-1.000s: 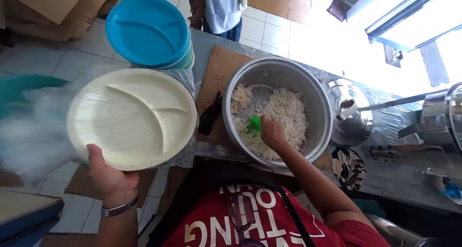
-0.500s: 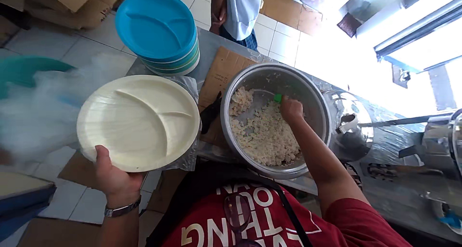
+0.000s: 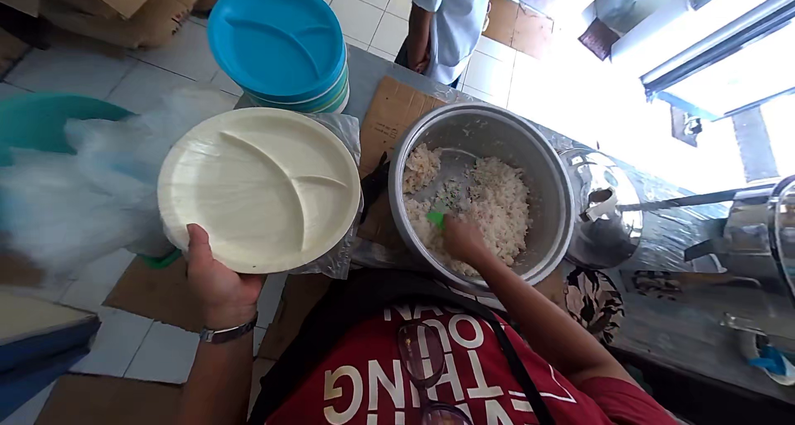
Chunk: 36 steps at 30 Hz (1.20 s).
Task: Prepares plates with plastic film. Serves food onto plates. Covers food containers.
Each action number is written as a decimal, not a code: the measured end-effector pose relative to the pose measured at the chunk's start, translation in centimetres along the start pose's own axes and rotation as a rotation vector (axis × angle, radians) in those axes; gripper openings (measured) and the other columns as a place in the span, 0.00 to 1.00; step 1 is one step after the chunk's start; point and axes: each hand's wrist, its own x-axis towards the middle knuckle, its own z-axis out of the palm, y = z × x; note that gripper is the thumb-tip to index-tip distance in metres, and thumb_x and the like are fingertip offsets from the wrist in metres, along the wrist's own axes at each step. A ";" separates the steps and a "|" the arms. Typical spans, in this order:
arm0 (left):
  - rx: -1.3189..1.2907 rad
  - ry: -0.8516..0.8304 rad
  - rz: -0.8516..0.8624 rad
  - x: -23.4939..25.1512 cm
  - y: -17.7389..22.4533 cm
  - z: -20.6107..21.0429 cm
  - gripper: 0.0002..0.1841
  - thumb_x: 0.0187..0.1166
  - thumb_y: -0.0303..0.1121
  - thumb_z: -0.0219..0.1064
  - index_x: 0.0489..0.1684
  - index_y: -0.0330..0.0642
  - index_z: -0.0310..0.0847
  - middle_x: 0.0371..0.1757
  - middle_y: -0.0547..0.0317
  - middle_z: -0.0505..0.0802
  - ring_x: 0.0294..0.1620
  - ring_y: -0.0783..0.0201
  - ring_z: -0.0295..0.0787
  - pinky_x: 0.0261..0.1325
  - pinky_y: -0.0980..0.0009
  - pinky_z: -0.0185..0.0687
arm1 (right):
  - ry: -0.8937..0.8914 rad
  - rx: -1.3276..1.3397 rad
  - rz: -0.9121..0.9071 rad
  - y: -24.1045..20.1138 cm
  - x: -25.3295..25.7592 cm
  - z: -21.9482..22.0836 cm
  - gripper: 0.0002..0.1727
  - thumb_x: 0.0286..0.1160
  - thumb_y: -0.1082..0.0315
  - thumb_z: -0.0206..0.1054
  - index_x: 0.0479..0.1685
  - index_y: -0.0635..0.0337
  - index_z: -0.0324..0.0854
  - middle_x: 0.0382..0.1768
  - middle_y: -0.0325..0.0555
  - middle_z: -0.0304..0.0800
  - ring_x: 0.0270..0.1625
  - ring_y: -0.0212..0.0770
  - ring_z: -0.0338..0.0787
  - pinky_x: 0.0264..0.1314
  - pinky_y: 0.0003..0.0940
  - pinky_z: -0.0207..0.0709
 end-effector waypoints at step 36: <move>0.111 -0.188 -0.124 -1.6 -0.6 3.9 0.28 0.95 0.55 0.32 0.80 0.55 0.67 0.64 0.63 0.90 0.63 0.67 0.90 0.62 0.62 0.90 | -0.008 1.243 -0.225 5.1 -3.5 -4.8 0.13 0.93 0.71 0.45 0.41 0.59 0.73 0.15 0.30 0.70 0.12 0.21 0.62 0.14 0.15 0.57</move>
